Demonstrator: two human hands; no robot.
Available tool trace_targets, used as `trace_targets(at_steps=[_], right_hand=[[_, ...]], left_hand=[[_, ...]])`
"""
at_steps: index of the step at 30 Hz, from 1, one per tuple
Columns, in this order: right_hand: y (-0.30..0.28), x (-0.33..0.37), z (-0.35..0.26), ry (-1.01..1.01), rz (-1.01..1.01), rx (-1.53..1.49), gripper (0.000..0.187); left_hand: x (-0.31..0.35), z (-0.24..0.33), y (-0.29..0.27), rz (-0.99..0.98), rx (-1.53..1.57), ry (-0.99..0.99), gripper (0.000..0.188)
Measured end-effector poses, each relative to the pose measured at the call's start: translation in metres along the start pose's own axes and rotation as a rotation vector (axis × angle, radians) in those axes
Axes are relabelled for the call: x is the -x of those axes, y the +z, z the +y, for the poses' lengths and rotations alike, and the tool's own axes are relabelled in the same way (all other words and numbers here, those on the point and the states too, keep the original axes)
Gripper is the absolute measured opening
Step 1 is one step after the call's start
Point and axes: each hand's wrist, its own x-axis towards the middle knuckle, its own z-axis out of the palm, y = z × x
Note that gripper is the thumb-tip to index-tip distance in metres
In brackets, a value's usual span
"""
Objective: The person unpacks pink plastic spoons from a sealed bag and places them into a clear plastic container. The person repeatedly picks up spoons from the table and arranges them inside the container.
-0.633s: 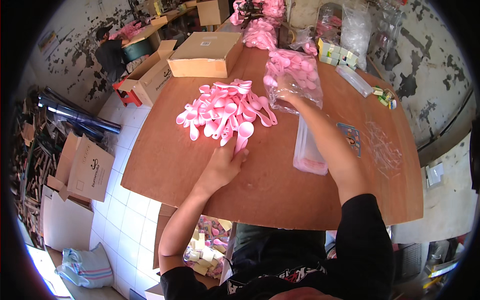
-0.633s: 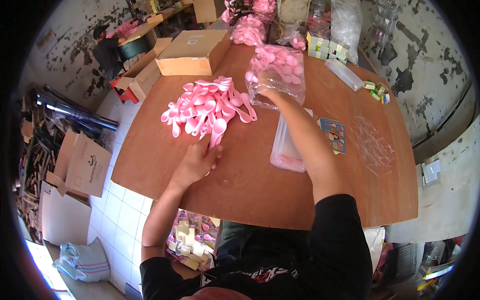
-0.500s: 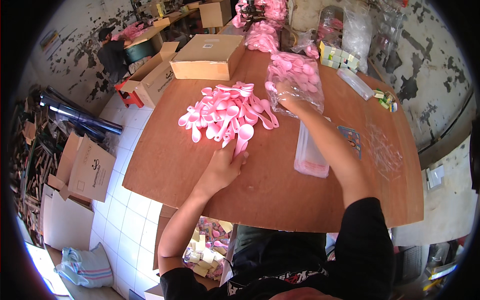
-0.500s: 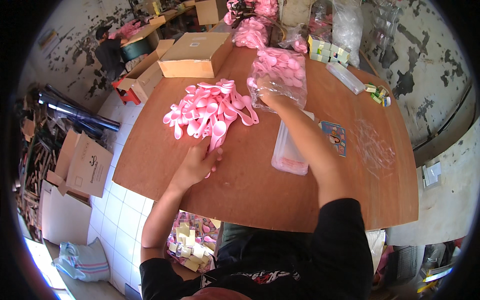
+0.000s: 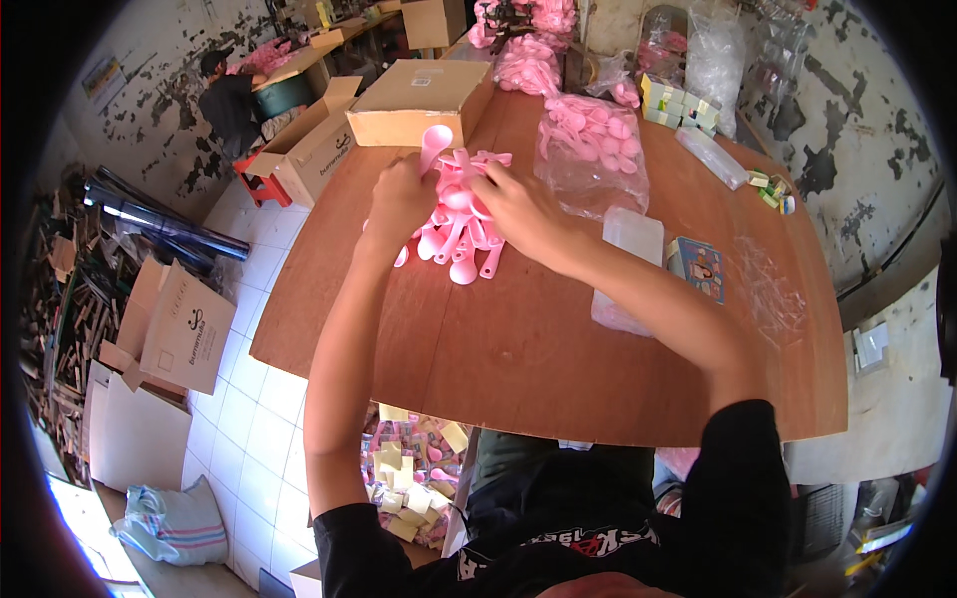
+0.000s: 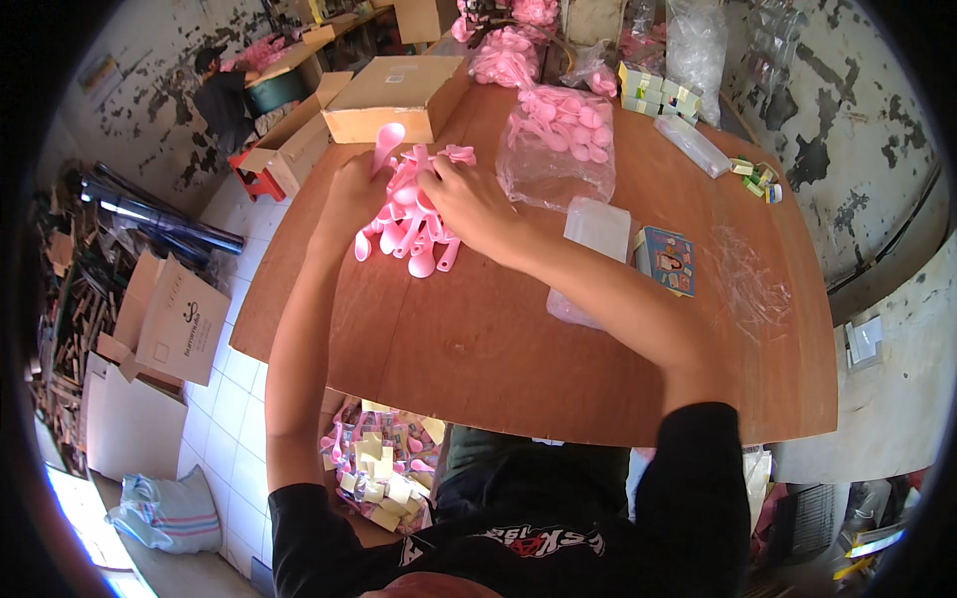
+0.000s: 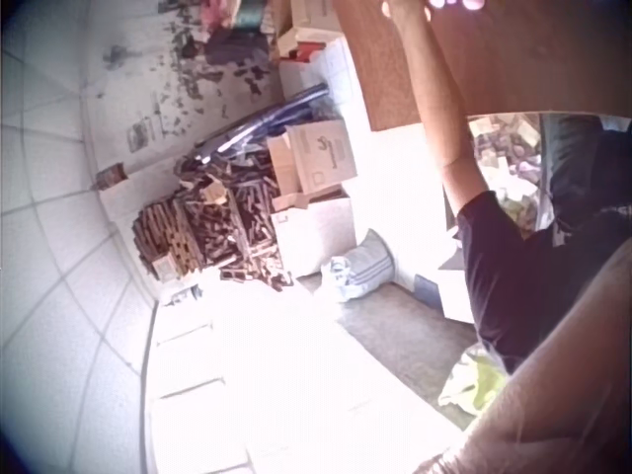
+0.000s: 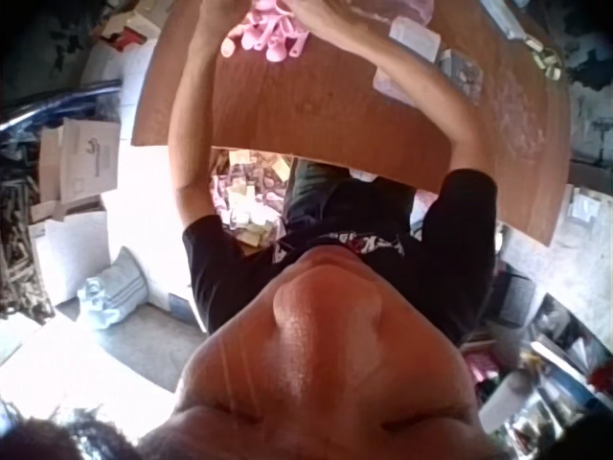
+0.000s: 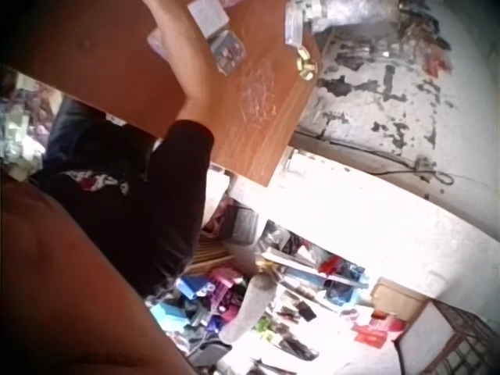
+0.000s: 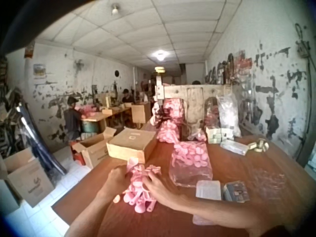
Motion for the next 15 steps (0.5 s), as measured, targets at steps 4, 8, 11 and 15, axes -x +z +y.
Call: trace_targets(at_steps=[4,8,11,15], right_hand=[[0.057,-0.021,0.028,0.197,-0.104,-0.098,0.029],[0.048,-0.028,0.031,0.275,-0.241,-0.140,0.042],[0.036,-0.023,0.024,0.271,-0.201,-0.079,0.056],[-0.002,0.008,0.022,0.248,-0.341,-0.299,0.037]], left_hand=[[-0.047,-0.032,0.044,-0.042,-0.154,-0.024,0.030],[-0.055,-0.036,0.055,-0.294,-0.232,-0.130,0.040],[-0.046,-0.046,0.057,-0.176,-0.267,-0.149,0.040],[-0.010,-0.007,0.022,-0.065,-0.298,-0.154,0.044]])
